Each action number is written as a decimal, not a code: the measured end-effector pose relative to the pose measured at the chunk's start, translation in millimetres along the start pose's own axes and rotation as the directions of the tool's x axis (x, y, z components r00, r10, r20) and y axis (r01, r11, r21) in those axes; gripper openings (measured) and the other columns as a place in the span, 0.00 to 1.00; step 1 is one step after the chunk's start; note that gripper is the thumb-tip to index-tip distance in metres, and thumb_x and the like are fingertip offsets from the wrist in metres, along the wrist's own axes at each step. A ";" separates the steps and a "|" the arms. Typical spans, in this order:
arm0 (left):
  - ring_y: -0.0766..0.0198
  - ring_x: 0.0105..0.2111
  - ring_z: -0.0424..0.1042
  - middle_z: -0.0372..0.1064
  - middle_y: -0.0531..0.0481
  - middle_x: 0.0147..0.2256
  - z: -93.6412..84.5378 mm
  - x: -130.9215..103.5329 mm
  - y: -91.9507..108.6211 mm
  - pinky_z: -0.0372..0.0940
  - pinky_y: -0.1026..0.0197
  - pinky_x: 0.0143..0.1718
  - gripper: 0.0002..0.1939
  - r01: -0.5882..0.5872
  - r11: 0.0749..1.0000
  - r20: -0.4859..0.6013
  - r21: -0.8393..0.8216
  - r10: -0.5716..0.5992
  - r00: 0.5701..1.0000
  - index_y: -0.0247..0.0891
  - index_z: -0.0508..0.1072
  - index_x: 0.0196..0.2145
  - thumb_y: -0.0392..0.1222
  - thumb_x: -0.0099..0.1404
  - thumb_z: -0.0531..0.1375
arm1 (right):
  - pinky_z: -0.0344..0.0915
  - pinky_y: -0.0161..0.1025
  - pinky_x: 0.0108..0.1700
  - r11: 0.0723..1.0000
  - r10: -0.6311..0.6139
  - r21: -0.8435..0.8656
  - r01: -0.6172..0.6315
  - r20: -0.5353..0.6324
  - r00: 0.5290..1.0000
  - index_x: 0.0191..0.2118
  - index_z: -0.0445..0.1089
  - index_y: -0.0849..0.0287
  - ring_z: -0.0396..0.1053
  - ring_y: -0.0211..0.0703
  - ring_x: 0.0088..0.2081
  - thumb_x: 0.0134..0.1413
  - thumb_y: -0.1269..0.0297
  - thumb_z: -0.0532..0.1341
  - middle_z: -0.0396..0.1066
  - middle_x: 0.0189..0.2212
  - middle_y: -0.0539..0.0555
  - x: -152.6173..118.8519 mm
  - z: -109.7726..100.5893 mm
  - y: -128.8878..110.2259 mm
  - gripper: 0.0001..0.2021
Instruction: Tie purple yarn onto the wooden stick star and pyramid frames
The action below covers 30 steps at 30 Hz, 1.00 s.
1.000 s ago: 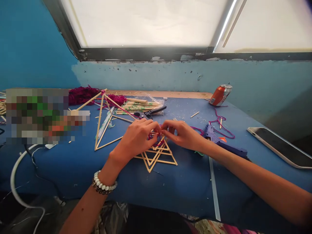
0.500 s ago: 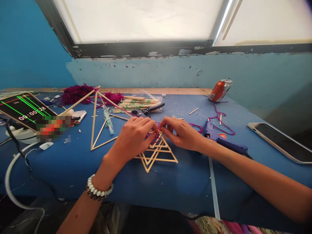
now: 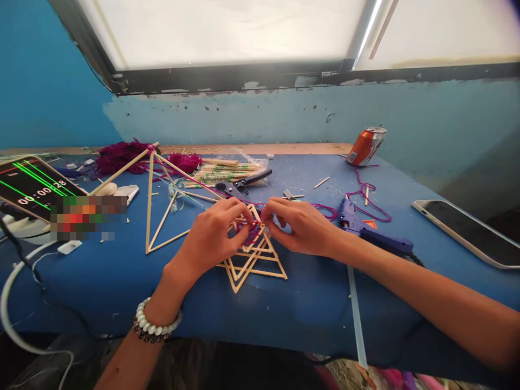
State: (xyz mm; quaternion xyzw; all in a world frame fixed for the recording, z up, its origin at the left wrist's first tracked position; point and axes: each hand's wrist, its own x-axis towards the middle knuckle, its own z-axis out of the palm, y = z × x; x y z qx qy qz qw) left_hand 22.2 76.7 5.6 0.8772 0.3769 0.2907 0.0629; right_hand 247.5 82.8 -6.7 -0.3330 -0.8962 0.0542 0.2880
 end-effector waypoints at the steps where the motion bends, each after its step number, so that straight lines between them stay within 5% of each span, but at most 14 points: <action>1: 0.63 0.39 0.69 0.69 0.53 0.37 0.7 -0.3 0.1 0.64 0.59 0.43 0.05 0.004 1.000 -0.010 -0.011 -0.004 1.000 0.40 0.70 0.36 0.31 0.65 0.59 | 0.56 0.36 0.32 1.000 -0.007 -0.010 0.007 -0.003 1.000 0.37 0.65 0.60 0.62 0.34 0.29 0.61 0.71 0.56 0.68 0.33 0.50 0.1 -1.0 -0.4 0.02; 10: 0.63 0.38 0.70 0.68 0.51 0.38 5.6 -2.8 -0.7 0.66 0.58 0.42 0.03 0.039 0.998 -0.055 -0.051 -0.042 0.998 0.39 0.72 0.36 0.34 0.66 0.59 | 0.56 0.36 0.31 0.991 -0.131 -0.030 0.133 0.045 0.990 0.39 0.66 0.58 0.62 0.37 0.31 0.64 0.70 0.54 0.67 0.38 0.54 1.2 -5.6 -1.6 0.04; 18: 0.62 0.39 0.70 0.68 0.51 0.37 5.0 -2.0 1.2 0.66 0.59 0.43 0.04 0.078 0.996 -0.045 -0.044 -0.080 0.996 0.40 0.73 0.35 0.33 0.65 0.60 | 0.55 0.37 0.30 0.979 -0.130 0.157 0.129 -0.004 0.992 0.38 0.61 0.57 0.57 0.36 0.28 0.59 0.75 0.55 0.64 0.35 0.52 -0.9 -8.5 -2.2 0.06; 25: 0.62 0.40 0.70 0.69 0.51 0.39 5.0 -2.7 0.0 0.66 0.58 0.44 0.04 0.098 0.994 -0.034 -0.058 -0.100 0.994 0.40 0.73 0.35 0.33 0.65 0.60 | 0.59 0.38 0.31 0.878 0.042 0.474 0.063 -0.207 0.977 0.38 0.56 0.53 0.60 0.39 0.30 0.64 0.74 0.50 0.64 0.34 0.51 -4.9 -6.1 -1.8 0.07; 30: 0.63 0.39 0.70 0.69 0.52 0.38 4.7 -2.2 -1.2 0.66 0.58 0.44 0.04 0.083 0.994 -0.029 -0.066 -0.085 0.996 0.40 0.72 0.35 0.33 0.64 0.60 | 0.54 0.37 0.24 0.768 0.212 0.631 0.110 -0.413 0.886 0.37 0.54 0.50 0.56 0.38 0.23 0.68 0.67 0.50 0.64 0.31 0.49 -0.6 -10.0 -6.5 0.06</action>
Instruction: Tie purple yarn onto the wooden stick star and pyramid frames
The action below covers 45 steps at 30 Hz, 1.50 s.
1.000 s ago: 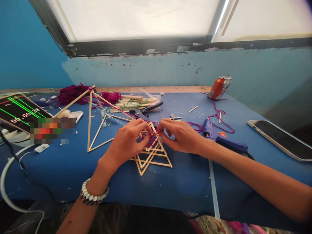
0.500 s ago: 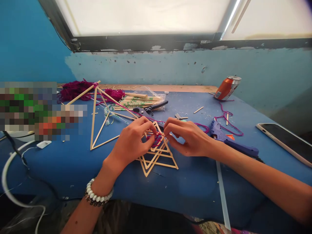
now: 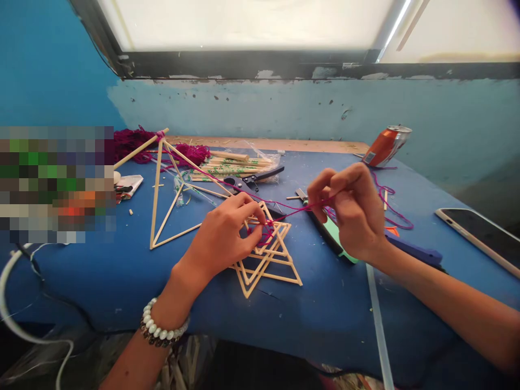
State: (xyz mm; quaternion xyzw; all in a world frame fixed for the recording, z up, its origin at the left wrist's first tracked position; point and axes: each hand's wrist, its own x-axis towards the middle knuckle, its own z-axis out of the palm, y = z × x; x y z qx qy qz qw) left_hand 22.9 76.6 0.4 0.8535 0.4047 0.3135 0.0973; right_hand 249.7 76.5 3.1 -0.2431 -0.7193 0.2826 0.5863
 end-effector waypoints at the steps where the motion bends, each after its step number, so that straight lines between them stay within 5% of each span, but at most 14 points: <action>1: 0.63 0.39 0.70 0.69 0.52 0.38 -0.1 0.1 -0.2 0.66 0.58 0.44 0.04 -0.001 1.000 0.001 0.001 0.001 1.000 0.41 0.72 0.35 0.33 0.64 0.60 | 0.53 0.37 0.22 1.000 0.003 0.016 -0.003 -0.057 0.998 0.36 0.54 0.50 0.55 0.37 0.22 0.68 0.66 0.51 0.64 0.29 0.48 2.5 0.7 -3.2 0.06; 5: 0.63 0.39 0.70 0.69 0.52 0.38 -0.4 0.5 -0.2 0.66 0.59 0.43 0.05 -0.013 1.000 0.003 0.012 0.013 1.000 0.40 0.72 0.34 0.32 0.64 0.59 | 0.50 0.36 0.18 0.999 0.008 0.044 0.005 -0.286 0.958 0.33 0.53 0.51 0.55 0.37 0.20 0.61 0.68 0.56 0.63 0.27 0.47 16.5 0.5 -16.0 0.09; 15: 0.63 0.40 0.70 0.69 0.52 0.39 -1.7 2.0 -0.4 0.65 0.59 0.42 0.05 -0.026 1.000 0.032 0.013 0.026 0.999 0.40 0.71 0.35 0.32 0.64 0.59 | 0.46 0.40 0.19 0.998 -0.056 -0.024 0.051 -0.501 0.863 0.28 0.58 0.49 0.53 0.41 0.21 0.53 0.70 0.58 0.58 0.26 0.50 44.7 -44.6 -24.5 0.08; 19: 0.62 0.38 0.69 0.70 0.52 0.36 -0.8 1.1 -0.8 0.65 0.58 0.41 0.04 -0.042 0.999 0.004 0.035 0.041 0.999 0.39 0.69 0.36 0.32 0.66 0.58 | 0.47 0.39 0.18 0.994 -0.051 -0.107 0.009 -0.399 0.916 0.28 0.60 0.52 0.55 0.38 0.20 0.56 0.69 0.58 0.63 0.28 0.52 43.4 -47.3 -9.7 0.08; 24: 0.60 0.45 0.69 0.73 0.50 0.40 -0.6 -2.2 -1.4 0.65 0.55 0.49 0.02 -0.144 0.989 -0.095 -0.031 0.141 0.985 0.40 0.70 0.40 0.36 0.71 0.57 | 0.60 0.37 0.22 0.862 0.030 -0.497 -0.101 -0.150 0.988 0.37 0.68 0.56 0.62 0.32 0.22 0.59 0.71 0.58 0.68 0.42 0.53 39.6 -38.2 -0.3 0.04; 28: 0.63 0.47 0.72 0.75 0.51 0.41 -2.6 -7.2 0.3 0.65 0.56 0.52 0.07 -0.126 0.962 -0.078 -0.244 0.110 0.991 0.42 0.68 0.47 0.35 0.74 0.54 | 0.63 0.39 0.30 0.745 0.025 -0.666 0.022 0.060 0.998 0.48 0.71 0.55 0.63 0.33 0.26 0.60 0.75 0.56 0.69 0.49 0.55 31.8 -23.4 -12.8 0.14; 30: 0.64 0.48 0.72 0.75 0.51 0.42 -3.7 -9.4 1.2 0.65 0.57 0.53 0.09 -0.131 0.935 -0.070 -0.329 0.114 0.991 0.42 0.66 0.49 0.33 0.74 0.53 | 0.62 0.38 0.31 0.786 0.090 -0.609 0.109 0.287 0.954 0.48 0.72 0.55 0.63 0.35 0.26 0.62 0.73 0.56 0.71 0.44 0.54 26.7 -14.2 -19.3 0.12; 33: 0.64 0.46 0.71 0.72 0.50 0.43 -4.8 -10.8 1.4 0.65 0.58 0.51 0.08 -0.156 0.949 -0.133 -0.273 0.124 0.983 0.41 0.67 0.46 0.31 0.71 0.55 | 0.61 0.37 0.32 0.837 0.209 -0.527 0.149 0.559 0.803 0.50 0.73 0.56 0.63 0.35 0.27 0.64 0.66 0.60 0.70 0.40 0.54 21.7 -1.8 -21.2 0.11; 36: 0.63 0.43 0.69 0.70 0.51 0.39 -5.3 -10.8 0.8 0.64 0.57 0.48 0.06 -0.168 0.976 -0.188 -0.140 0.141 0.972 0.39 0.68 0.40 0.30 0.68 0.56 | 0.60 0.36 0.33 0.839 0.241 -0.524 0.150 0.603 0.760 0.50 0.74 0.55 0.62 0.34 0.28 0.64 0.64 0.61 0.66 0.37 0.52 21.8 5.8 -13.8 0.11; 45: 0.59 0.39 0.65 0.70 0.51 0.33 -1.1 -11.0 5.5 0.64 0.54 0.45 0.06 -0.154 0.986 -0.047 0.060 0.157 0.986 0.38 0.69 0.32 0.42 0.66 0.61 | 0.53 0.32 0.26 0.913 0.300 -0.391 -0.112 0.460 0.836 0.35 0.67 0.60 0.57 0.31 0.23 0.64 0.69 0.56 0.62 0.21 0.44 14.5 11.9 -0.7 0.05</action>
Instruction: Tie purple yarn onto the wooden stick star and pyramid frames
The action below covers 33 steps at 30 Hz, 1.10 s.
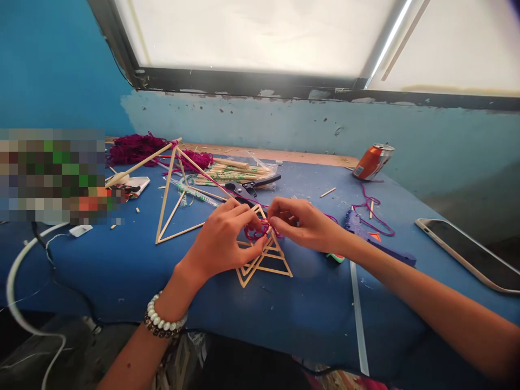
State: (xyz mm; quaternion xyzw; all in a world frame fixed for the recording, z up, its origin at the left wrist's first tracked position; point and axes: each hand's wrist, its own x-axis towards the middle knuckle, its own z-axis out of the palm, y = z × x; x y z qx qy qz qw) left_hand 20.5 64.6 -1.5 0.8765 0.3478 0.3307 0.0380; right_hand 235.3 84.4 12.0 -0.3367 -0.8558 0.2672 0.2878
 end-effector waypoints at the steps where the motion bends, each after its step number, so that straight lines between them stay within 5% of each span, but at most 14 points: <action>1: 0.58 0.39 0.65 0.70 0.51 0.33 0.6 0.1 0.2 0.64 0.54 0.45 0.06 -0.006 1.000 -0.001 0.013 0.006 1.000 0.38 0.69 0.32 0.42 0.66 0.61 | 0.52 0.32 0.25 1.000 0.000 -0.020 0.000 -0.010 1.000 0.35 0.67 0.60 0.56 0.31 0.23 0.64 0.68 0.57 0.61 0.21 0.44 -1.0 1.4 0.1 0.06; 6: 0.58 0.39 0.64 0.71 0.50 0.34 1.5 0.1 -0.8 0.64 0.54 0.45 0.05 -0.005 0.999 0.013 0.040 0.004 1.000 0.38 0.71 0.33 0.41 0.65 0.61 | 0.51 0.32 0.25 0.991 -0.078 -0.114 0.072 -0.043 0.996 0.36 0.73 0.62 0.57 0.30 0.22 0.62 0.62 0.63 0.63 0.21 0.45 -0.4 7.5 4.1 0.08; 14: 0.58 0.39 0.64 0.71 0.50 0.32 3.2 -0.5 -1.3 0.63 0.54 0.45 0.04 0.003 0.999 0.006 0.043 -0.004 1.000 0.38 0.73 0.32 0.41 0.64 0.62 | 0.58 0.32 0.26 0.969 0.035 0.243 -0.032 -0.007 0.999 0.33 0.69 0.62 0.64 0.34 0.25 0.64 0.59 0.61 0.68 0.23 0.49 -3.7 5.2 6.3 0.12; 24: 0.59 0.38 0.63 0.71 0.52 0.30 2.4 -0.6 -1.4 0.63 0.54 0.45 0.03 0.001 1.000 0.023 0.018 -0.002 1.000 0.39 0.74 0.30 0.38 0.63 0.62 | 0.51 0.32 0.24 0.900 0.048 0.436 -0.031 -0.029 0.998 0.30 0.64 0.60 0.54 0.31 0.23 0.65 0.58 0.62 0.59 0.22 0.45 -8.3 -2.3 6.6 0.14; 33: 0.58 0.38 0.62 0.69 0.51 0.30 3.0 1.4 -1.7 0.62 0.53 0.45 0.06 -0.003 1.000 0.035 0.031 0.002 0.999 0.39 0.74 0.30 0.40 0.65 0.60 | 0.50 0.34 0.23 0.751 0.100 0.655 0.080 -0.234 0.967 0.31 0.65 0.59 0.56 0.30 0.21 0.64 0.62 0.63 0.59 0.24 0.46 -6.6 -8.9 14.3 0.11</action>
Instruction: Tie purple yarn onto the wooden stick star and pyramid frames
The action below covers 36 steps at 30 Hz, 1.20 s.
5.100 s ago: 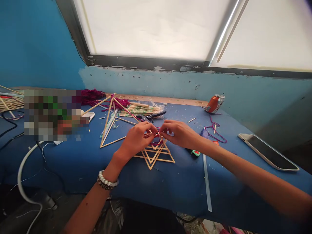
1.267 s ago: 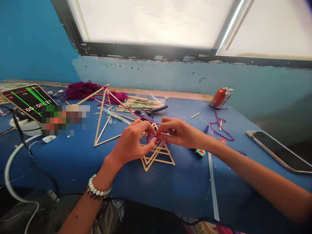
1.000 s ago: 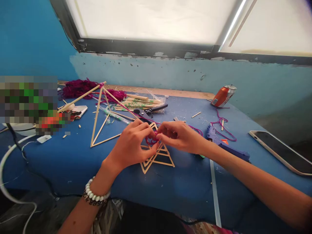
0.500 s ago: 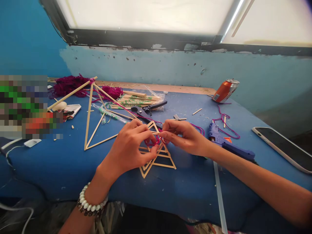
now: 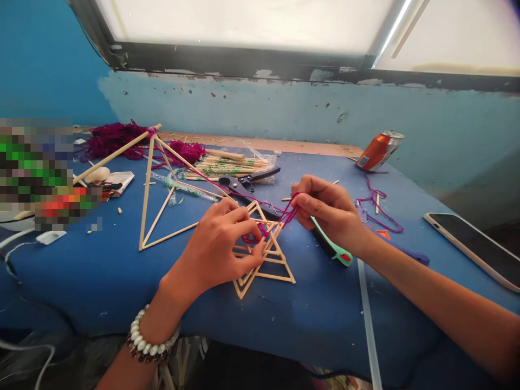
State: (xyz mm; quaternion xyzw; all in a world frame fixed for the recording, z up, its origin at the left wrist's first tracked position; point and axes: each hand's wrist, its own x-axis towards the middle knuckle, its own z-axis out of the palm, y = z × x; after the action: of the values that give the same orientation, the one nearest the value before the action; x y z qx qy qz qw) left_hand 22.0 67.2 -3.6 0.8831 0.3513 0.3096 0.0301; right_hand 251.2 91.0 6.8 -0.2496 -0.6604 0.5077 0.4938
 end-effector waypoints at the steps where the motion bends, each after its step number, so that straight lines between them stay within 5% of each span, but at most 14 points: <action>1: 0.58 0.38 0.62 0.69 0.51 0.30 0.1 0.1 -0.2 0.62 0.53 0.45 0.06 -0.001 1.000 0.001 0.001 0.001 1.000 0.39 0.74 0.30 0.39 0.65 0.60 | 0.50 0.34 0.22 1.000 -0.007 0.025 0.008 -0.031 1.000 0.31 0.65 0.59 0.57 0.30 0.21 0.63 0.62 0.64 0.60 0.24 0.46 1.1 -0.3 -1.0 0.11; 9: 0.58 0.38 0.62 0.67 0.51 0.30 0.6 -0.8 -1.4 0.62 0.53 0.45 0.05 -0.010 1.000 0.016 0.007 0.010 1.000 0.40 0.74 0.31 0.39 0.65 0.59 | 0.62 0.34 0.22 0.989 -0.013 0.139 0.052 -0.267 0.964 0.27 0.64 0.57 0.64 0.34 0.22 0.55 0.61 0.69 0.60 0.24 0.46 9.0 -6.1 -10.7 0.14; 15: 0.58 0.38 0.61 0.67 0.50 0.30 0.1 -0.1 -0.8 0.62 0.53 0.44 0.06 -0.006 1.000 0.022 0.016 0.006 1.000 0.40 0.74 0.31 0.39 0.65 0.59 | 0.59 0.35 0.21 0.996 -0.036 0.067 0.056 -0.272 0.962 0.26 0.62 0.56 0.60 0.33 0.19 0.56 0.60 0.67 0.56 0.22 0.45 10.4 -11.8 -9.9 0.15; 18: 0.58 0.38 0.62 0.67 0.50 0.30 0.2 -0.8 -1.0 0.62 0.53 0.45 0.06 -0.007 1.000 0.015 0.023 0.007 1.000 0.40 0.74 0.31 0.39 0.65 0.59 | 0.56 0.36 0.20 0.989 -0.099 -0.135 0.060 -0.298 0.949 0.25 0.60 0.56 0.58 0.34 0.19 0.59 0.60 0.65 0.56 0.21 0.46 12.3 -16.2 -11.6 0.16; 20: 0.58 0.38 0.62 0.68 0.50 0.30 0.1 -1.6 -0.9 0.63 0.53 0.45 0.05 -0.008 1.000 0.007 0.024 0.008 1.000 0.40 0.74 0.31 0.40 0.65 0.59 | 0.52 0.37 0.20 0.943 -0.160 -0.332 0.031 -0.369 0.915 0.24 0.59 0.55 0.55 0.34 0.18 0.62 0.61 0.62 0.56 0.19 0.46 14.3 -19.9 -15.9 0.17; 23: 0.58 0.38 0.63 0.69 0.50 0.31 -0.4 -2.3 -0.2 0.63 0.52 0.46 0.06 -0.009 1.000 -0.010 0.022 0.010 1.000 0.40 0.74 0.32 0.40 0.66 0.60 | 0.48 0.38 0.21 0.809 -0.399 -0.586 0.043 -0.494 0.773 0.22 0.53 0.54 0.50 0.34 0.18 0.65 0.62 0.60 0.52 0.18 0.45 13.4 -18.6 -26.3 0.20; 24: 0.58 0.39 0.64 0.70 0.50 0.32 -0.7 -2.4 0.1 0.63 0.52 0.47 0.05 -0.010 1.000 -0.015 0.020 0.010 1.000 0.40 0.74 0.32 0.41 0.66 0.60 | 0.47 0.38 0.22 0.747 -0.479 -0.661 0.071 -0.462 0.747 0.22 0.52 0.54 0.49 0.34 0.19 0.65 0.63 0.60 0.51 0.18 0.45 11.3 -15.1 -29.8 0.21; 26: 0.57 0.41 0.65 0.71 0.50 0.33 -1.3 -2.7 0.5 0.63 0.52 0.48 0.05 -0.002 1.000 -0.047 0.018 0.003 0.999 0.39 0.73 0.33 0.41 0.66 0.60 | 0.48 0.37 0.23 0.612 -0.505 -0.777 0.148 -0.239 0.829 0.23 0.55 0.55 0.49 0.33 0.20 0.63 0.64 0.62 0.52 0.17 0.45 5.1 -5.2 -34.1 0.19; 28: 0.56 0.43 0.65 0.71 0.48 0.37 -1.8 -3.3 0.2 0.63 0.51 0.50 0.03 0.012 0.999 -0.101 0.036 -0.008 0.995 0.39 0.73 0.35 0.39 0.66 0.60 | 0.50 0.36 0.25 0.522 -0.299 -0.825 0.218 0.062 0.952 0.26 0.63 0.56 0.52 0.33 0.20 0.61 0.64 0.64 0.57 0.18 0.45 -0.9 4.9 -33.1 0.14; 29: 0.55 0.45 0.65 0.71 0.47 0.40 -1.9 -3.6 -0.2 0.63 0.50 0.51 0.04 0.019 0.998 -0.126 0.055 -0.012 0.992 0.39 0.74 0.37 0.37 0.66 0.60 | 0.51 0.36 0.26 0.495 -0.180 -0.835 0.239 0.171 0.969 0.29 0.67 0.57 0.54 0.32 0.20 0.60 0.65 0.64 0.61 0.19 0.45 -2.9 8.4 -30.5 0.09; 32: 0.52 0.51 0.64 0.70 0.46 0.47 -2.0 -4.5 -1.7 0.62 0.48 0.54 0.11 0.021 0.994 -0.128 0.109 -0.007 0.992 0.42 0.77 0.42 0.33 0.64 0.59 | 0.54 0.34 0.28 0.477 0.002 -0.842 0.253 0.289 0.957 0.40 0.74 0.57 0.58 0.32 0.21 0.62 0.66 0.62 0.67 0.23 0.46 -3.9 10.7 -18.3 0.04; 36: 0.52 0.53 0.63 0.69 0.46 0.49 -3.4 -4.9 -1.8 0.61 0.47 0.56 0.06 0.005 0.998 -0.110 0.070 0.003 0.994 0.41 0.77 0.35 0.34 0.64 0.59 | 0.54 0.33 0.29 0.522 0.031 -0.810 0.267 0.330 0.943 0.45 0.76 0.57 0.59 0.32 0.22 0.64 0.64 0.60 0.67 0.22 0.46 -1.1 3.8 -5.9 0.08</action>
State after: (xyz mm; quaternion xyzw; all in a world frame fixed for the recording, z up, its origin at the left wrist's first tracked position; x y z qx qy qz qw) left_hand 16.2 64.8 -3.9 0.8649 0.3636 0.3454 -0.0204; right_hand 249.2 86.4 11.8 -0.3299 -0.9058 0.1208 0.2368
